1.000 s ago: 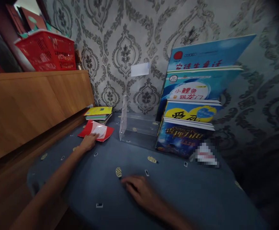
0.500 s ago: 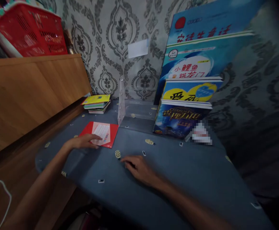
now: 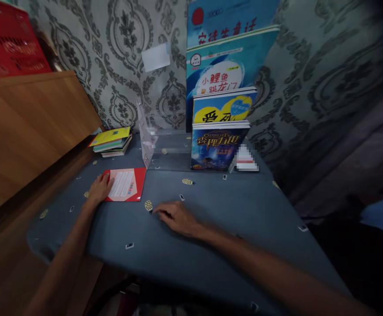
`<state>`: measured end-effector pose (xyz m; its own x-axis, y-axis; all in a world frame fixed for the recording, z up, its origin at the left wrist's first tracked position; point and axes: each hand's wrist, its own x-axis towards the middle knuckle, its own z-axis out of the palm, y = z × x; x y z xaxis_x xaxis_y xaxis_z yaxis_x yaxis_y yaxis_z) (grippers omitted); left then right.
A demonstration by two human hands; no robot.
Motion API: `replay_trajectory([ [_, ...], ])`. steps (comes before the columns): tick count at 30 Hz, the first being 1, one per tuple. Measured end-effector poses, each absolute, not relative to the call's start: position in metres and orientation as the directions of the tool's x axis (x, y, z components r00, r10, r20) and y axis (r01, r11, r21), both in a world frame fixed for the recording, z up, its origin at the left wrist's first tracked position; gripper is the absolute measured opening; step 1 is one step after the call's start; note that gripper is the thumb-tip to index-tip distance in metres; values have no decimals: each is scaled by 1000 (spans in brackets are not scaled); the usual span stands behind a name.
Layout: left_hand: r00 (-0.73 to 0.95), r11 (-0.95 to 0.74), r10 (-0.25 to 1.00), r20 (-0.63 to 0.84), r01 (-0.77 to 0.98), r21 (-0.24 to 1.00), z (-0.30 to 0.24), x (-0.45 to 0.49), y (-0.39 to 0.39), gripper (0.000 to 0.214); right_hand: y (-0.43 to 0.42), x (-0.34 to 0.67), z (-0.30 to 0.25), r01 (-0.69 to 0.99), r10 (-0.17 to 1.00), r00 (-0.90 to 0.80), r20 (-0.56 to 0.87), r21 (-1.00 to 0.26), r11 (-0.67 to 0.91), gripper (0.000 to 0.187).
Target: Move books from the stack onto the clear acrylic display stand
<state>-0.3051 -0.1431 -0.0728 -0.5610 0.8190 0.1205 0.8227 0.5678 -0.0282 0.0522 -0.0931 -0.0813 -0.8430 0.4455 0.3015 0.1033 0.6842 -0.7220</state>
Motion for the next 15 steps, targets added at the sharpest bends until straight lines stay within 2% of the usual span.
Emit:
replay_trajectory([
  [5, -552, 558, 826, 113, 829, -28, -75, -298, -157, 63, -94, 57, -81, 97, 417, -835, 358, -651, 753, 30],
  [12, -501, 502, 853, 150, 864, 33, -83, -248, -171, 60, -103, 74, -77, 30, 206, -861, 466, -357, 934, 25],
  [15, -468, 459, 868, 165, 884, 91, -88, -215, -171, 57, -109, 85, -74, -17, 150, -840, 522, -300, 954, 23],
])
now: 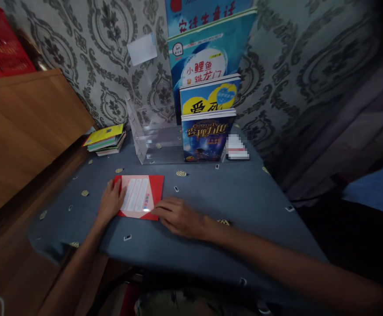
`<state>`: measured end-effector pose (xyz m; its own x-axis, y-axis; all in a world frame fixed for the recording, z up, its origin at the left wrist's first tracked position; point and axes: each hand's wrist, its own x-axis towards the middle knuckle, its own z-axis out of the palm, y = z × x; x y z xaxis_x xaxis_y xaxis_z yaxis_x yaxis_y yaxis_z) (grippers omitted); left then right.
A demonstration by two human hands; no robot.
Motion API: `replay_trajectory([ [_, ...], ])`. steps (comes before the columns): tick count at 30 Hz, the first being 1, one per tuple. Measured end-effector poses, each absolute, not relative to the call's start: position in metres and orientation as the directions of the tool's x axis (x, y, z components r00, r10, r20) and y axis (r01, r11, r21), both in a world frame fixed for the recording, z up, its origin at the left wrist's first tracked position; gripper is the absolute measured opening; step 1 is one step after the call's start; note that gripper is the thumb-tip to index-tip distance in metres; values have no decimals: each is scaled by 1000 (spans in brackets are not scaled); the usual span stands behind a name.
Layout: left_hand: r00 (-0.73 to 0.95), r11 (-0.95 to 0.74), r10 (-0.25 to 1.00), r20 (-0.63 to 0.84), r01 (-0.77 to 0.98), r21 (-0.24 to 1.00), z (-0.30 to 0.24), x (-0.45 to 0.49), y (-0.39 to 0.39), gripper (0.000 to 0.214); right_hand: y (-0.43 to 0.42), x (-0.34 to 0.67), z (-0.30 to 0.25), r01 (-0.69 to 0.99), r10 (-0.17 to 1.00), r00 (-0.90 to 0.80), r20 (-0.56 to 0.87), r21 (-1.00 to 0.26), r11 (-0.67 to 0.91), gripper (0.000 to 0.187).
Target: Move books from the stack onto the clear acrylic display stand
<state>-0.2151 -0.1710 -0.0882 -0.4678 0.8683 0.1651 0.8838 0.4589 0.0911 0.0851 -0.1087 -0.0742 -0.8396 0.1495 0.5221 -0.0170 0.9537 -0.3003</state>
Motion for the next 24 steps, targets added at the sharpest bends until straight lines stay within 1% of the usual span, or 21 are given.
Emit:
replay_trajectory([
  [2, -423, 401, 887, 185, 904, 147, -92, -192, -169, 55, -112, 93, -72, -40, 145, -817, 559, -306, 951, 23],
  [5, -344, 279, 914, 214, 917, 284, -97, -158, -167, 53, -114, 103, -68, -12, 193, -804, 563, -340, 940, 23],
  [7, -278, 170, 933, 229, 901, 399, -98, -137, -167, 52, -113, 108, -67, 41, 235, -811, 536, -349, 936, 22],
  [10, -187, 29, 955, 232, 832, 554, -92, -113, -166, 50, -110, 111, -68, 112, 269, -837, 477, -332, 937, 21],
  [12, -154, -16, 962, 225, 792, 610, -85, -105, -165, 45, -108, 113, -71, 135, 277, -855, 439, -328, 935, 20],
  [14, -129, -40, 964, 233, 795, 605, -78, -103, -162, 42, -105, 113, -75, 150, 287, -865, 411, -333, 931, 20],
  [17, -32, -103, 971, 238, 839, 534, -72, -109, -157, 39, -103, 115, -78, 157, 291, -875, 387, -340, 927, 21],
  [21, 90, -177, 975, 202, 865, 470, -74, -120, -147, 41, -104, 118, -72, 147, 276, -898, 343, -356, 923, 26],
  [22, 106, -188, 975, 197, 868, 460, -75, -122, -144, 41, -105, 119, -70, 145, 265, -910, 319, -354, 924, 32],
  [24, 146, -222, 970, 197, 864, 452, -77, -126, -136, 42, -107, 120, -66, 146, 243, -936, 256, -346, 927, 53],
])
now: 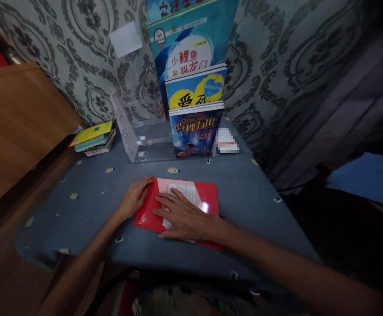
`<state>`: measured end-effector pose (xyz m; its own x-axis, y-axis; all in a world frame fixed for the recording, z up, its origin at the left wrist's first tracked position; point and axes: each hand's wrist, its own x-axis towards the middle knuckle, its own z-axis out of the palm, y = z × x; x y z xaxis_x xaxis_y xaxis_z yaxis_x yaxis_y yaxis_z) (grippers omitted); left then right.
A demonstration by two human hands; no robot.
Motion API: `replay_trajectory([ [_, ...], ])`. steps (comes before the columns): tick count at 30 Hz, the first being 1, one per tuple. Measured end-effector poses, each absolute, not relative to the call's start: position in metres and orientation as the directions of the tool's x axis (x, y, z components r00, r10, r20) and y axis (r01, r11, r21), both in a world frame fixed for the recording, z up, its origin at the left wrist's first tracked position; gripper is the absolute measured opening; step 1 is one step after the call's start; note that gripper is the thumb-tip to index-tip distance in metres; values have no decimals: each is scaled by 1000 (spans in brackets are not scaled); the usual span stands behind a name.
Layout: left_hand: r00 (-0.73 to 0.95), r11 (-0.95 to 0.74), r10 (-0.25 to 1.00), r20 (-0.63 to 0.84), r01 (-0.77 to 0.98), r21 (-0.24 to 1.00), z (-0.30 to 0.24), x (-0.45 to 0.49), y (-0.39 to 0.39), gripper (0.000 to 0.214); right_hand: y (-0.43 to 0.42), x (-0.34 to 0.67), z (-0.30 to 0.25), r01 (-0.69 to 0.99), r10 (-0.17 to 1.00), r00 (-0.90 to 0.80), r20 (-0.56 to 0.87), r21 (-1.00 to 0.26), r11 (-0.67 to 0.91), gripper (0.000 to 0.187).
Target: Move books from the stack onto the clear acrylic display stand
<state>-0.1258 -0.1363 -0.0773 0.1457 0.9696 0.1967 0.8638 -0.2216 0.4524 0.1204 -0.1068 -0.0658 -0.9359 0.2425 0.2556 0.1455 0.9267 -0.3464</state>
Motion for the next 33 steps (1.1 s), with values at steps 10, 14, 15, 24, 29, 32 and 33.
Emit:
replay_trajectory([
  [10, 162, -284, 952, 261, 786, 548, -80, -135, -115, 37, -87, 143, -62, 109, 167, -981, 98, -433, 895, 58],
  [14, 178, -303, 949, 259, 742, 598, -78, -138, -114, 38, -92, 144, -57, 118, 165, -983, 80, -411, 904, 52],
  [15, 176, -304, 949, 263, 734, 607, -79, -139, -113, 39, -97, 140, -55, 109, 153, -985, 81, -395, 912, 52],
  [24, 182, -293, 955, 234, 698, 653, -82, -143, -113, 43, -117, 96, -47, 14, 60, -987, 151, -288, 957, 36],
  [29, 268, -341, 940, 211, 704, 622, -77, -140, -111, 45, -116, 96, -45, 18, 50, -990, 131, -239, 971, 34],
  [32, 298, -371, 928, 222, 708, 601, -74, -136, -118, 44, -116, 98, -49, 12, 49, -987, 150, -240, 971, 34],
  [33, 286, -371, 929, 235, 716, 592, -72, -135, -124, 44, -115, 99, -52, 9, 51, -985, 166, -246, 969, 34],
])
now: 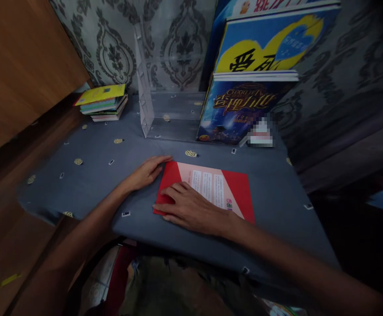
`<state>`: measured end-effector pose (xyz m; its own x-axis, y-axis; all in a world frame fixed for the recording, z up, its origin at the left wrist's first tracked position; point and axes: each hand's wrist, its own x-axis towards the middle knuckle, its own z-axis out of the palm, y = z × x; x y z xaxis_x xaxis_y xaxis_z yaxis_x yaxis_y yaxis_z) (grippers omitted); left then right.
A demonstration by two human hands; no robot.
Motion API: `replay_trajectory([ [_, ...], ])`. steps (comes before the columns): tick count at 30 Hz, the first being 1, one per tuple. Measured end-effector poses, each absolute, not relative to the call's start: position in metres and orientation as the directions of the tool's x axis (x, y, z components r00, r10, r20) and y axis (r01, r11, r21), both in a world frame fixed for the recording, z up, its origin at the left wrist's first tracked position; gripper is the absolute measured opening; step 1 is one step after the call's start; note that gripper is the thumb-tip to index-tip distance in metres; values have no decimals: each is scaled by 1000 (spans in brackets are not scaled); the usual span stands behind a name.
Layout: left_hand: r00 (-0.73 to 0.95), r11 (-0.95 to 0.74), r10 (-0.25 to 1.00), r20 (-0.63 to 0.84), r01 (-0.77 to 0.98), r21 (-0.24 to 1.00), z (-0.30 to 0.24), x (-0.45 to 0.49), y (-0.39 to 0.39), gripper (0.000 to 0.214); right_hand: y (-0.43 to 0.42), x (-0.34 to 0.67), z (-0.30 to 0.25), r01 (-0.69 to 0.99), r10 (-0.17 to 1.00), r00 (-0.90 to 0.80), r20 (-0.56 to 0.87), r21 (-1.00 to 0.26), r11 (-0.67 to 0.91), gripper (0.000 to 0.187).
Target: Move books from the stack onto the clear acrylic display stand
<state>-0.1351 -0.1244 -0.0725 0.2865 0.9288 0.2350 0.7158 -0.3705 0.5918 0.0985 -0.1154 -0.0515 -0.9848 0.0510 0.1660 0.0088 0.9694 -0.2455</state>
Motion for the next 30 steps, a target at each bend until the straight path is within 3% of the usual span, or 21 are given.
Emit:
replay_trajectory([
  [5, 106, -313, 920, 377, 777, 546, -64, -124, -185, 34, -112, 102, -66, -28, 85, -944, 320, -335, 942, 29],
  [11, 262, -475, 848, 462, 762, 440, -63, -108, -255, 37, -107, 104, -76, 28, 237, -866, 440, -432, 901, 28],
  [17, 321, -474, 858, 402, 795, 378, -68, -108, -261, 47, -107, 103, -78, 40, 235, -883, 407, -434, 900, 30],
  [30, 346, -468, 857, 381, 832, 298, -69, -116, -235, 43, -107, 102, -76, 40, 216, -889, 404, -400, 915, 28],
])
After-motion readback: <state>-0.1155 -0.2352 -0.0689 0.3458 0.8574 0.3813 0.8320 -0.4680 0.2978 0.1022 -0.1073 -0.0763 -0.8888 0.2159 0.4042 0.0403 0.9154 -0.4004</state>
